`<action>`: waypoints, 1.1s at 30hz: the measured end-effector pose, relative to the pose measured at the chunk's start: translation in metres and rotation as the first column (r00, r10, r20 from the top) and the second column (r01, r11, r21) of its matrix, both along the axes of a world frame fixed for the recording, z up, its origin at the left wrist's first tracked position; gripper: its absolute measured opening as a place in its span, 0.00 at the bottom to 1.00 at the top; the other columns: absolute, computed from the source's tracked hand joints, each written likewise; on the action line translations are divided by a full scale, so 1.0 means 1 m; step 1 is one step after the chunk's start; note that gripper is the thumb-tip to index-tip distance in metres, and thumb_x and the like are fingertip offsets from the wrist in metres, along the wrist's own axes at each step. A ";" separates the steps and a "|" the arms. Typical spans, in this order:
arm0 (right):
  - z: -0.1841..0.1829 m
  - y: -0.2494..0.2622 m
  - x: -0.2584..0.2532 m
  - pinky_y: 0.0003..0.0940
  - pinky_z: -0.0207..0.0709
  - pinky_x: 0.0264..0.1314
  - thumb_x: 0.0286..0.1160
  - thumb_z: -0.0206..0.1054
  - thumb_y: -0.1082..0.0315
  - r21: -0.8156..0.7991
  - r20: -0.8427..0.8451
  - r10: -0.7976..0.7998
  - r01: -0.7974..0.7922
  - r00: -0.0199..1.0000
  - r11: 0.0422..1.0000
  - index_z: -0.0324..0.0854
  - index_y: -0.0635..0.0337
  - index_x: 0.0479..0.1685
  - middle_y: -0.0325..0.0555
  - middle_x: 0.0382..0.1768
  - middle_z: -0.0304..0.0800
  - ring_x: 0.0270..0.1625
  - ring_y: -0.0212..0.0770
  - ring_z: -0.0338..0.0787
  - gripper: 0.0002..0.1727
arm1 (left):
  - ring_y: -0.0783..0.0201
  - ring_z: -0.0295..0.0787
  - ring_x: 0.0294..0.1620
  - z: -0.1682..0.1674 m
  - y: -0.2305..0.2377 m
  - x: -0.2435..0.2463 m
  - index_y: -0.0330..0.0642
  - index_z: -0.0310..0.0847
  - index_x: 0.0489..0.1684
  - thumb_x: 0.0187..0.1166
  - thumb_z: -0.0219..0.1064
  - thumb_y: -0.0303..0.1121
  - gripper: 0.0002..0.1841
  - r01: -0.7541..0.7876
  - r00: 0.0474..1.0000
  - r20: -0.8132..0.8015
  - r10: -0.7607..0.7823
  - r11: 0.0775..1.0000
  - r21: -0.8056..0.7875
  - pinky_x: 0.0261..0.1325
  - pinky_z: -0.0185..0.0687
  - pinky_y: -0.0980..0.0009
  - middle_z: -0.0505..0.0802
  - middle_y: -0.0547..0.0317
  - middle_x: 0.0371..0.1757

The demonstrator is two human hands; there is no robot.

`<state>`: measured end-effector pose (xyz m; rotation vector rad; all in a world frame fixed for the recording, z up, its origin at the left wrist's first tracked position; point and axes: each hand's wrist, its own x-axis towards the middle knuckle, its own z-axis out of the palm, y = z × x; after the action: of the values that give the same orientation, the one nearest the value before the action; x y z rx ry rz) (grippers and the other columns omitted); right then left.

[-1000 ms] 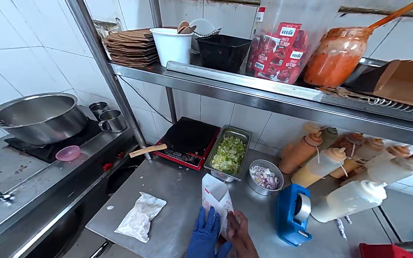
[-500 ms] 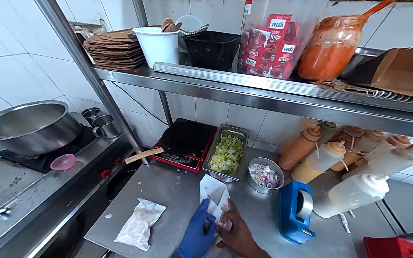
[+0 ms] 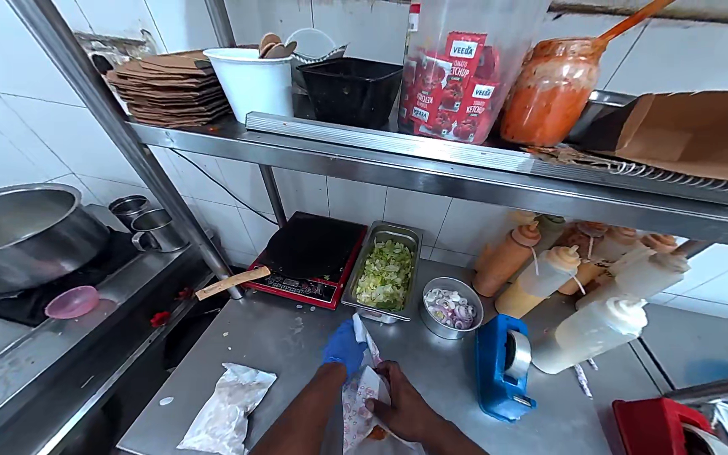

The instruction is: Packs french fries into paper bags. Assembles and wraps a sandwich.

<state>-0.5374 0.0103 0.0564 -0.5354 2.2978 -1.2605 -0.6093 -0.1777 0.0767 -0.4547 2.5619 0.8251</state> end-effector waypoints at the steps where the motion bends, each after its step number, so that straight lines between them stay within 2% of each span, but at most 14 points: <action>1: -0.002 0.001 0.002 0.45 0.73 0.82 0.70 0.76 0.48 -0.017 -0.014 -0.001 0.000 1.000 1.000 0.60 0.65 0.84 0.57 0.75 0.80 0.77 0.48 0.80 0.47 | 0.46 0.82 0.75 0.000 -0.003 -0.004 0.43 0.68 0.82 0.76 0.72 0.46 0.35 0.012 0.999 0.037 -0.013 0.999 0.029 0.76 0.76 0.43 0.86 0.44 0.73; 3: 0.002 0.002 0.001 0.46 0.71 0.84 0.72 0.74 0.47 0.016 -0.023 0.015 -0.015 1.000 1.000 0.63 0.65 0.84 0.59 0.76 0.78 0.78 0.50 0.79 0.45 | 0.45 0.84 0.71 -0.002 -0.012 -0.011 0.39 0.81 0.70 0.76 0.72 0.45 0.26 0.053 0.997 0.055 -0.060 0.991 0.120 0.75 0.76 0.42 0.89 0.42 0.66; 5: 0.010 0.002 0.000 0.48 0.66 0.86 0.75 0.72 0.47 0.077 -0.017 0.041 -0.039 0.999 0.996 0.69 0.64 0.83 0.62 0.77 0.77 0.81 0.55 0.76 0.41 | 0.47 0.85 0.68 -0.003 -0.021 -0.011 0.36 0.85 0.62 0.76 0.74 0.44 0.24 0.038 0.998 0.036 -0.048 0.968 0.248 0.74 0.75 0.45 0.90 0.41 0.63; 11: 0.013 0.003 0.001 0.48 0.64 0.88 0.76 0.71 0.47 0.083 -0.012 0.048 -0.047 0.999 0.995 0.74 0.59 0.81 0.58 0.76 0.79 0.82 0.53 0.74 0.37 | 0.48 0.85 0.71 -0.015 -0.029 0.001 0.32 0.69 0.81 0.65 0.83 0.36 0.41 -0.177 0.982 0.030 0.186 0.858 0.483 0.75 0.80 0.50 0.87 0.39 0.69; 14: 0.014 0.004 -0.001 0.48 0.62 0.89 0.80 0.67 0.47 0.116 -0.015 0.048 -0.046 0.999 0.992 0.75 0.59 0.81 0.58 0.77 0.79 0.84 0.53 0.72 0.35 | 0.52 0.89 0.60 -0.003 -0.028 0.007 0.34 0.86 0.60 0.77 0.75 0.43 0.23 -0.122 0.993 0.070 0.099 0.803 0.584 0.65 0.83 0.51 0.92 0.43 0.58; 17: 0.013 0.003 -0.002 0.49 0.61 0.89 0.83 0.64 0.47 0.158 -0.013 0.060 -0.057 0.998 0.986 0.77 0.59 0.79 0.57 0.75 0.80 0.84 0.53 0.71 0.32 | 0.56 0.92 0.55 -0.004 -0.025 0.018 0.33 0.88 0.53 0.82 0.71 0.45 0.20 -0.145 0.980 0.017 0.196 0.663 0.735 0.64 0.86 0.54 0.94 0.45 0.52; 19: 0.017 0.002 -0.003 0.52 0.57 0.91 0.83 0.63 0.45 0.214 -0.008 0.074 -0.070 0.997 0.974 0.77 0.58 0.80 0.55 0.77 0.80 0.86 0.54 0.69 0.33 | 0.59 0.94 0.50 -0.007 -0.021 0.035 0.36 0.91 0.45 0.82 0.70 0.45 0.18 -0.068 0.969 -0.101 0.224 0.640 0.765 0.61 0.89 0.57 0.96 0.50 0.47; 21: 0.022 0.000 -0.005 0.60 0.53 0.91 0.82 0.62 0.44 0.256 0.007 0.078 -0.077 0.997 0.964 0.76 0.55 0.82 0.52 0.81 0.77 0.88 0.57 0.65 0.34 | 0.65 0.94 0.53 -0.002 -0.013 0.063 0.41 0.94 0.47 0.85 0.65 0.44 0.16 0.106 0.953 -0.279 0.119 0.730 0.675 0.64 0.87 0.60 0.98 0.58 0.49; 22: 0.024 -0.001 -0.005 0.63 0.53 0.89 0.81 0.63 0.45 0.258 0.019 0.077 -0.080 0.997 0.963 0.77 0.55 0.81 0.51 0.81 0.76 0.88 0.58 0.64 0.33 | 0.68 0.92 0.61 -0.001 -0.011 0.080 0.44 0.94 0.53 0.85 0.63 0.39 0.14 0.202 0.929 -0.368 0.049 0.766 0.611 0.72 0.83 0.61 0.97 0.61 0.57; 25: 0.028 -0.007 -0.005 0.67 0.53 0.87 0.76 0.68 0.52 0.222 0.040 0.107 -0.113 0.993 0.968 0.82 0.54 0.74 0.49 0.80 0.78 0.87 0.58 0.64 0.28 | 0.66 0.86 0.74 -0.019 -0.005 0.118 0.45 0.92 0.62 0.79 0.60 0.23 0.19 0.398 0.743 -0.669 -0.024 0.819 0.413 0.83 0.77 0.62 0.94 0.59 0.67; 27: 0.021 -0.006 -0.004 0.61 0.54 0.88 0.74 0.69 0.55 0.145 -0.041 0.133 -0.126 0.990 0.981 0.86 0.57 0.69 0.49 0.75 0.83 0.84 0.53 0.70 0.25 | 0.61 0.85 0.76 -0.040 -0.001 0.129 0.46 0.94 0.60 0.76 0.59 0.20 0.21 0.468 0.545 -0.831 -0.111 0.863 0.192 0.83 0.76 0.60 0.94 0.59 0.66; 29: 0.004 -0.003 0.005 0.50 0.58 0.88 0.68 0.75 0.61 -0.060 -0.138 0.036 -0.045 0.990 0.997 0.90 0.61 0.59 0.53 0.69 0.87 0.79 0.48 0.77 0.21 | 0.61 0.83 0.78 -0.055 -0.003 0.136 0.49 0.93 0.61 0.76 0.57 0.22 0.22 0.486 0.390 -0.885 -0.253 0.873 -0.035 0.84 0.73 0.59 0.93 0.62 0.68; 31: -0.005 0.002 0.012 0.40 0.76 0.79 0.61 0.79 0.69 -0.251 -0.096 -0.158 0.130 0.983 0.959 0.81 0.70 0.65 0.64 0.73 0.76 0.75 0.49 0.80 0.29 | 0.62 0.79 0.81 -0.063 -0.006 0.137 0.52 0.90 0.66 0.79 0.55 0.22 0.23 0.487 0.303 -0.885 -0.353 0.856 -0.175 0.88 0.67 0.61 0.92 0.65 0.70; 33: 0.003 0.012 0.018 0.40 0.80 0.74 0.55 0.78 0.74 -0.337 0.090 -0.282 0.296 0.955 0.894 0.64 0.69 0.78 0.63 0.77 0.71 0.76 0.48 0.79 0.43 | 0.60 0.76 0.84 -0.066 -0.007 0.140 0.52 0.86 0.71 0.79 0.55 0.22 0.25 0.486 0.299 -0.876 -0.378 0.851 -0.201 0.89 0.63 0.60 0.89 0.62 0.74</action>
<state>-0.5193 0.0225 0.0594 -0.2805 2.1883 -1.8249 -0.4698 -0.1846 0.0107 1.0466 3.2504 1.1729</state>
